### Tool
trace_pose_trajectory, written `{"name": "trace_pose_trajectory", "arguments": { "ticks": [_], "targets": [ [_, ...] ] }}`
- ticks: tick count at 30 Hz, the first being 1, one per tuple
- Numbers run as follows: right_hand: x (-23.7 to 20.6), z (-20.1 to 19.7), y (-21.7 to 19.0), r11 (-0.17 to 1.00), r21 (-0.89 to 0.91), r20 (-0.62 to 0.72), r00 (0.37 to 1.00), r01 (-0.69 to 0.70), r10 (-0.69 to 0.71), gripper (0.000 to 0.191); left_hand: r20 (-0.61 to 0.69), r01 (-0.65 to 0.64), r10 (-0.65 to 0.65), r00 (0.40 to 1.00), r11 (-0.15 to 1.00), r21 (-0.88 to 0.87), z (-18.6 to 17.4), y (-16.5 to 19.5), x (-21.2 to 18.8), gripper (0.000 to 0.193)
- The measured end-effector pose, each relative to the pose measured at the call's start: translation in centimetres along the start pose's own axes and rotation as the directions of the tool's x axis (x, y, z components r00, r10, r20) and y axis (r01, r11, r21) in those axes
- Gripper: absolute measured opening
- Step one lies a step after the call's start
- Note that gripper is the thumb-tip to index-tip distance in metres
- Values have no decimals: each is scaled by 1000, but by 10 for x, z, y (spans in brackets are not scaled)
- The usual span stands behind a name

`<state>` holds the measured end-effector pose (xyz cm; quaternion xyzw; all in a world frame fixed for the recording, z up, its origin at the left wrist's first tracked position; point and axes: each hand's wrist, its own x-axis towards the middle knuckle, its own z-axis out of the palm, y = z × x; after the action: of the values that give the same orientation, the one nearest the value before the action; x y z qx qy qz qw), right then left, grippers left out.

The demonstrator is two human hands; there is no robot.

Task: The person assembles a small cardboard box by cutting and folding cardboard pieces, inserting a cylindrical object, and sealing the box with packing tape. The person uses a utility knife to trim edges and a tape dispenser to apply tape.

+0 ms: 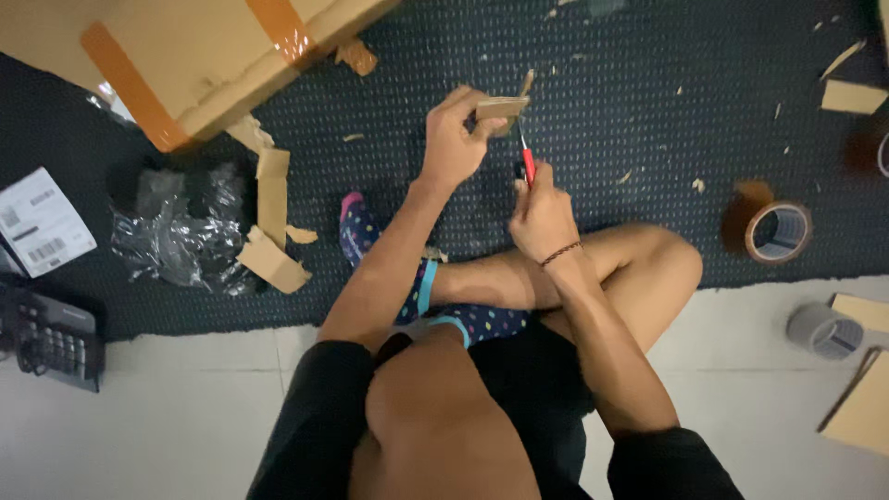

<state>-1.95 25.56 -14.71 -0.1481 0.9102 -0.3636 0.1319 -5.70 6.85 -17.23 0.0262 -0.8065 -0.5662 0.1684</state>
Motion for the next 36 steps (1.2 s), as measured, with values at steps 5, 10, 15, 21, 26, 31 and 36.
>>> {"name": "trace_pose_trajectory", "arguments": {
  "ticks": [5,10,15,21,26,31,36],
  "targets": [
    [4,1,-1,1000,-4,9,999,-31,31,23,59,-39,34,998,995,91,5,-3,-14,18],
    [6,11,5,1000,-25,-58,998,3,-4,24,-38,-69,75,996,989,134,12,-1,-5,26],
    [-3,19,11,998,-5,-33,998,-60,60,25,-68,-42,49,996,994,106,15,-4,-2,21],
    [11,19,11,997,-47,-33,997,-64,62,22,52,-101,99,994,994,30,7,-6,-3,19],
    [16,17,7,999,-12,-29,998,-48,48,21,-66,-143,151,986,983,116,15,-1,3,21],
    [1,20,9,998,22,-20,998,-58,58,22,-43,-165,170,985,982,93,15,-1,1,17],
    [19,22,14,998,-30,-18,998,-58,58,20,55,-125,122,991,991,48,5,3,1,17]
  ]
}}
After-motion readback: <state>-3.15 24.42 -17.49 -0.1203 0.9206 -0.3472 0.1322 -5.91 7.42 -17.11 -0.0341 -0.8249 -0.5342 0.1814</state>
